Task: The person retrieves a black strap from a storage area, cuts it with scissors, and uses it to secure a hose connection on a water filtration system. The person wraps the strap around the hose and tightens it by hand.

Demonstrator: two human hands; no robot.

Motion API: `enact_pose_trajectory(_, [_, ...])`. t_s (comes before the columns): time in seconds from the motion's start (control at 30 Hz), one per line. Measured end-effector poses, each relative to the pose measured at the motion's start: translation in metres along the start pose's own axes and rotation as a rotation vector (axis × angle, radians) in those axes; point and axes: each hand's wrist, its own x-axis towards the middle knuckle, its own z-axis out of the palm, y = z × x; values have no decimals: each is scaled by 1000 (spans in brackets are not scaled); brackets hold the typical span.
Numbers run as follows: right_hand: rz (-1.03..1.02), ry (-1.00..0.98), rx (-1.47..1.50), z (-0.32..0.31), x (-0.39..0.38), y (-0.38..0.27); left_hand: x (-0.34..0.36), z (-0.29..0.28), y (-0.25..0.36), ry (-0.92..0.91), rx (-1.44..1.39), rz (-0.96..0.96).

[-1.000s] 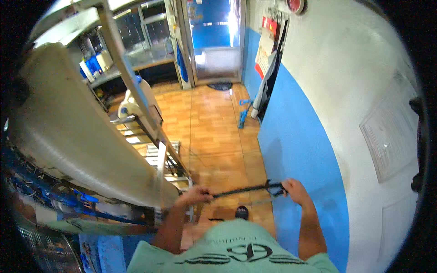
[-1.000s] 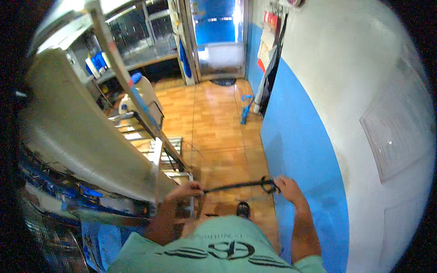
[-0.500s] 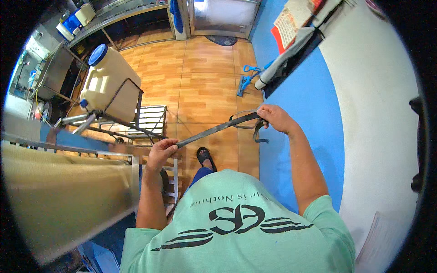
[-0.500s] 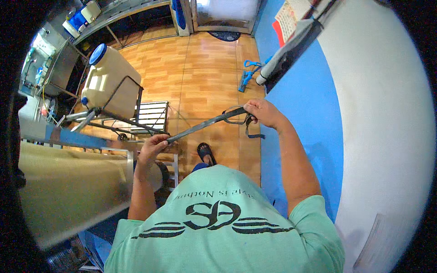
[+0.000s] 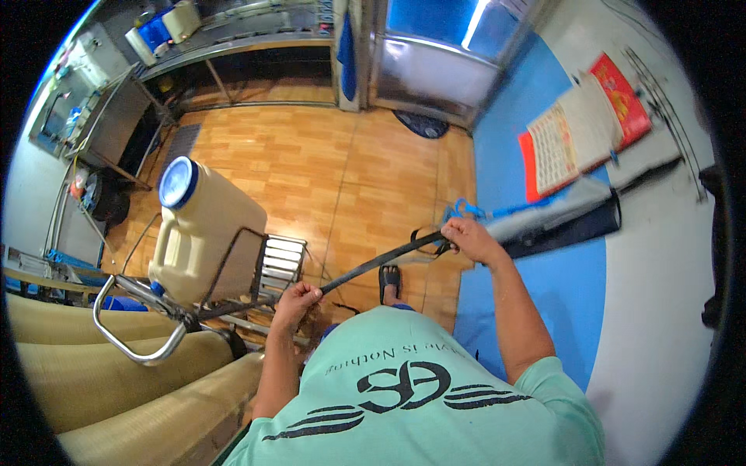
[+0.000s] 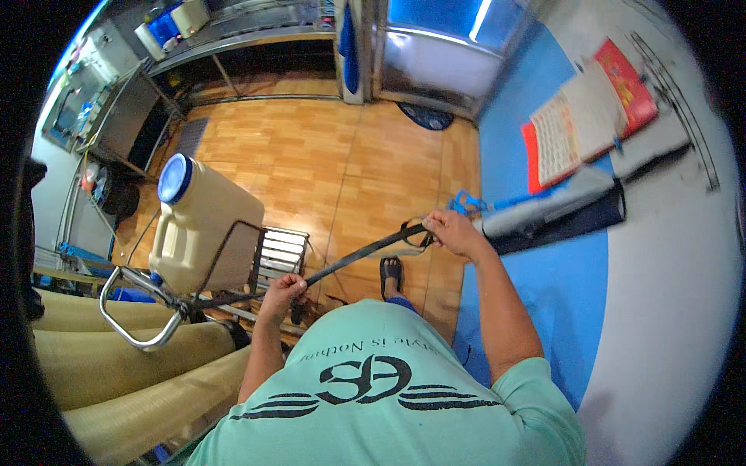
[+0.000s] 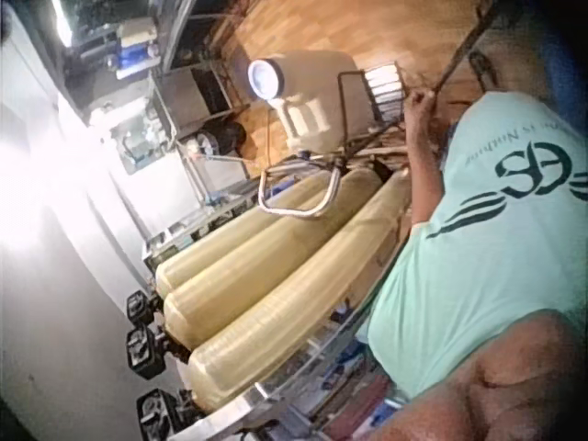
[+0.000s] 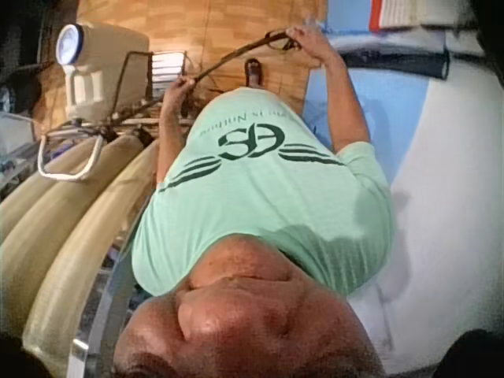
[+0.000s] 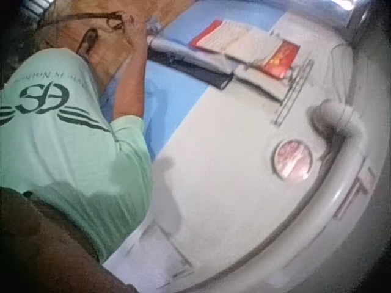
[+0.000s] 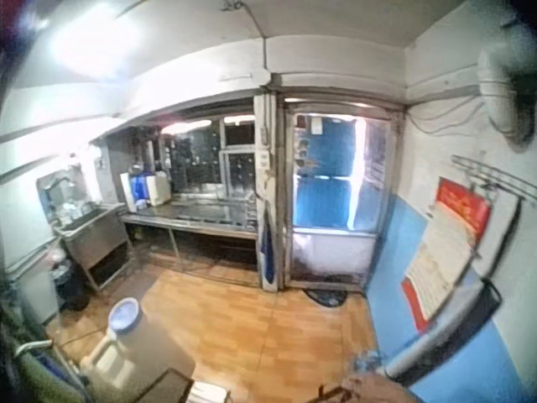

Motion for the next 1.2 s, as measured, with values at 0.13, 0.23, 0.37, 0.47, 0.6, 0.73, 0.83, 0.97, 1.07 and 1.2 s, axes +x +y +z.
enact_pose_trajectory(0.13, [-74,-61,-270,-22,115,-7,53,-12,49,-19,-99,5])
enact_pose_trajectory(0.23, [-187,-192,-360,-34,194,-39,86,-19,81,-11,71,-2])
enact_pose_trajectory(0.37, [-191,-398,-404,-31,272,-111,138,-12,125,282,684,-11])
enact_pose_trajectory(0.47, [-351,-480,-490,-23,329,-138,192,11,184,485,854,471])
enact_pose_trajectory(0.6, [-386,-608,-538,-9,381,-219,262,18,303,233,643,612])
enact_pose_trajectory(0.73, [-470,-458,-599,-7,460,-249,346,-16,369,76,399,326])
enact_pose_trajectory(0.83, [-464,-358,-484,-27,508,-275,401,-44,407,-24,488,252])
enact_pose_trajectory(0.97, [-543,-355,-329,-49,567,-295,451,-55,452,-89,377,318])
enact_pose_trajectory(1.07, [-604,-372,-254,-60,622,-305,493,-68,470,7,399,551])
enact_pose_trajectory(1.2, [-438,-70,-27,-116,733,-323,527,-75,514,142,140,718])
